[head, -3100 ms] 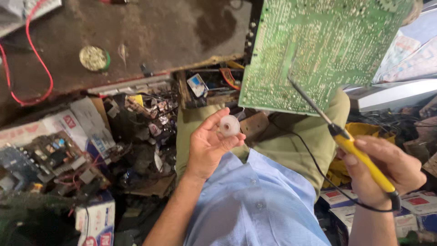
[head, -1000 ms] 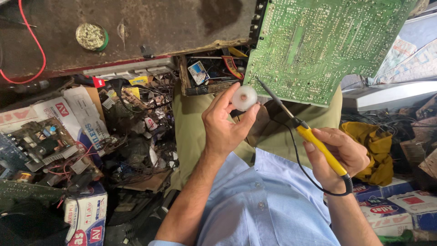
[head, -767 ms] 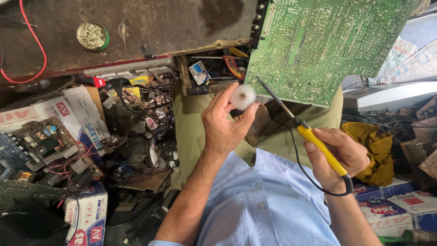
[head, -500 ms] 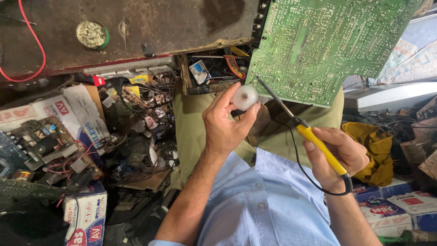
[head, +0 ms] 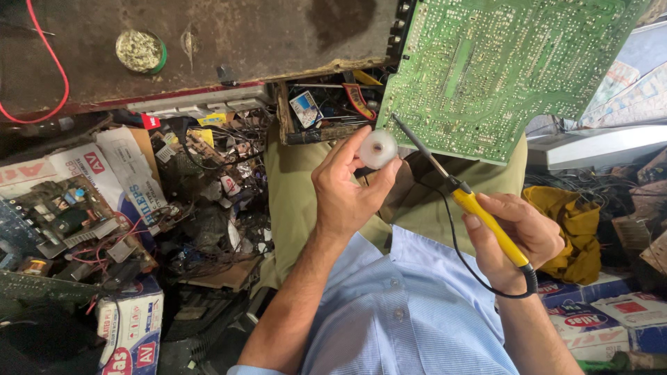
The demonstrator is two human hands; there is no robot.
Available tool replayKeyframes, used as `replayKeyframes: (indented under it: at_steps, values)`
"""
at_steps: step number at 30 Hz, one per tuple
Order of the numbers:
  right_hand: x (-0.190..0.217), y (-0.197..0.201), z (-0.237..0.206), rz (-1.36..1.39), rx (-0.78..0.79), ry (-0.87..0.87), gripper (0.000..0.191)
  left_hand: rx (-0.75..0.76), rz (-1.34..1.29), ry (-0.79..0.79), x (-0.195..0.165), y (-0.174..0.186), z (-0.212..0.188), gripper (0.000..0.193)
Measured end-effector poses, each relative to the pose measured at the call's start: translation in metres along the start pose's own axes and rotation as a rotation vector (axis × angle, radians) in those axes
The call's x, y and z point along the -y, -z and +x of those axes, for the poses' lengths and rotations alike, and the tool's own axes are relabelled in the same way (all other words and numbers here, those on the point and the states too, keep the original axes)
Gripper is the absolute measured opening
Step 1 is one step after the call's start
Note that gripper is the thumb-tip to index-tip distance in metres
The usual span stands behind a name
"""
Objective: The person holds a soldering iron and a spool of solder wire, repeatedly applying solder to various points on a green circuit board resting on their lap. The person occasionally dips the soldering iron tip into a small container on the table.
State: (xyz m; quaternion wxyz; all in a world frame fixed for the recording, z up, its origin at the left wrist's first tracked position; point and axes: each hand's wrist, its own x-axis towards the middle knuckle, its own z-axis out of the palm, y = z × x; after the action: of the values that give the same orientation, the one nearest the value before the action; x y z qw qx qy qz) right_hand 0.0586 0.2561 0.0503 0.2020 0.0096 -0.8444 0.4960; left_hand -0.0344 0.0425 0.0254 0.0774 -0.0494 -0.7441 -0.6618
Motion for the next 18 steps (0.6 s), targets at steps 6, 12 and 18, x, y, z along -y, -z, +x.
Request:
replayKeyframes:
  at_steps: [6, 12, 18]
  values:
    - [0.014, 0.001, 0.008, -0.096, 0.051, 0.094, 0.018, -0.017, 0.079, -0.09, -0.003, 0.002, -0.001, 0.054]
    - [0.02, 0.0, 0.011, -0.131, 0.085, 0.087, 0.021, -0.011, -0.014, -0.037, 0.0, 0.001, 0.0, 0.054]
    - [0.012, -0.003, 0.003, -0.045, 0.048, 0.01, 0.017, -0.001, -0.029, -0.028, 0.001, 0.002, -0.001, 0.055]
